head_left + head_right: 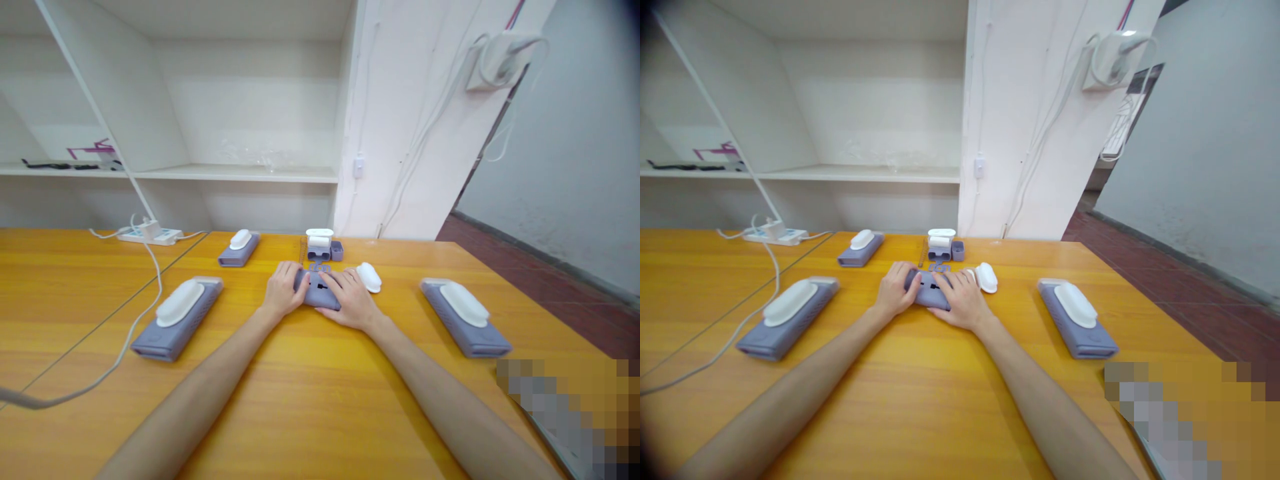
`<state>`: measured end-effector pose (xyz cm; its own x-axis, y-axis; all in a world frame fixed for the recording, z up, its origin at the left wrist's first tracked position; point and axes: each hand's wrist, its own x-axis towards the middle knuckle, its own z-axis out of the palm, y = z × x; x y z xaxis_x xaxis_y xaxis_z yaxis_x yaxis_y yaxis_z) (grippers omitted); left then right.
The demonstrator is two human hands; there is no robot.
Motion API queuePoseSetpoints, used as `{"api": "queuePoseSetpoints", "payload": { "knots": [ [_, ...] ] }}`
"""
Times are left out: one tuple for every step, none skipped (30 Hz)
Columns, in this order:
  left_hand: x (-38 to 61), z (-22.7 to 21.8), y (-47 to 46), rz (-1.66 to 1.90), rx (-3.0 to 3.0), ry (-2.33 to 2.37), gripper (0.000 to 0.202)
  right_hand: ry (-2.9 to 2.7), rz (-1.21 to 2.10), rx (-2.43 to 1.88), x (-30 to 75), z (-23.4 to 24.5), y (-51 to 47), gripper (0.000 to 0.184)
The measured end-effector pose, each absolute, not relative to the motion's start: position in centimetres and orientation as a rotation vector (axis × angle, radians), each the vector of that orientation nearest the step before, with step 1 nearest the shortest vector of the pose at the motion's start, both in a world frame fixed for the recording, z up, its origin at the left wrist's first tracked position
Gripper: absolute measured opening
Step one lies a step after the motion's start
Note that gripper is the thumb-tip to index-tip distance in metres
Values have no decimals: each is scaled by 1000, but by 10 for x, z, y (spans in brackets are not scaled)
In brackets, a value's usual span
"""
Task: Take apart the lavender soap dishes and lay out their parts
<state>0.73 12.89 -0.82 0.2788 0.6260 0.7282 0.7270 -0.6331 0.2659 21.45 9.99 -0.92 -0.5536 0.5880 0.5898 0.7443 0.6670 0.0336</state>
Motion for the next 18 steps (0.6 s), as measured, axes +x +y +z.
{"api": "queuePoseSetpoints", "payload": {
  "knots": [
    [7,-8,129,-1320,-2420,-1286,20,-2329,-387,-1024,215,-9,100,72],
    [6,-8,130,-1358,-2422,-1283,20,-2321,-393,-1023,215,-9,100,73],
    [6,-9,130,-1401,-2423,-1277,20,-2311,-397,-1023,215,-9,100,74],
    [5,-9,130,-1447,-2420,-1268,20,-2300,-399,-1023,215,-9,100,75],
    [4,-10,131,-1495,-2414,-1258,21,-2289,-399,-1022,215,-9,100,75],
    [3,-10,131,-1542,-2403,-1252,21,-2278,-398,-1019,215,-9,100,76],
    [3,-11,132,-1587,-2389,-1253,23,-2269,-396,-1015,216,-10,100,75],
    [2,-11,133,-1625,-2376,-1261,24,-2260,-392,-1010,216,-10,100,75],
    [2,-12,133,-1652,-2371,-1275,25,-2255,-385,-1005,216,-10,100,74],
    [1,-12,134,-1670,-2374,-1292,25,-2250,-378,-1001,216,-10,100,74],
    [1,-13,135,-1680,-2383,-1310,26,-2246,-372,-999,216,-10,100,73],
    [1,-13,136,-1681,-2397,-1326,27,-2241,-366,-1000,217,-10,100,73],
    [1,-14,136,-1677,-2411,-1339,27,-2238,-361,-1003,217,-10,100,73],
    [2,-14,137,-1670,-2422,-1349,28,-2236,-356,-1007,217,-10,99,73],
    [2,-14,137,-1661,-2431,-1359,28,-2235,-352,-1011,217,-10,99,73],
    [3,-14,138,-1650,-2439,-1369,29,-2233,-347,-1014,217,-9,99,73],
    [3,-14,138,-1640,-2447,-1379,30,-2233,-343,-1016,217,-9,99,73],
    [4,-14,138,-1633,-2456,-1390,31,-2232,-341,-1017,217,-9,99,72]
  ]
}}
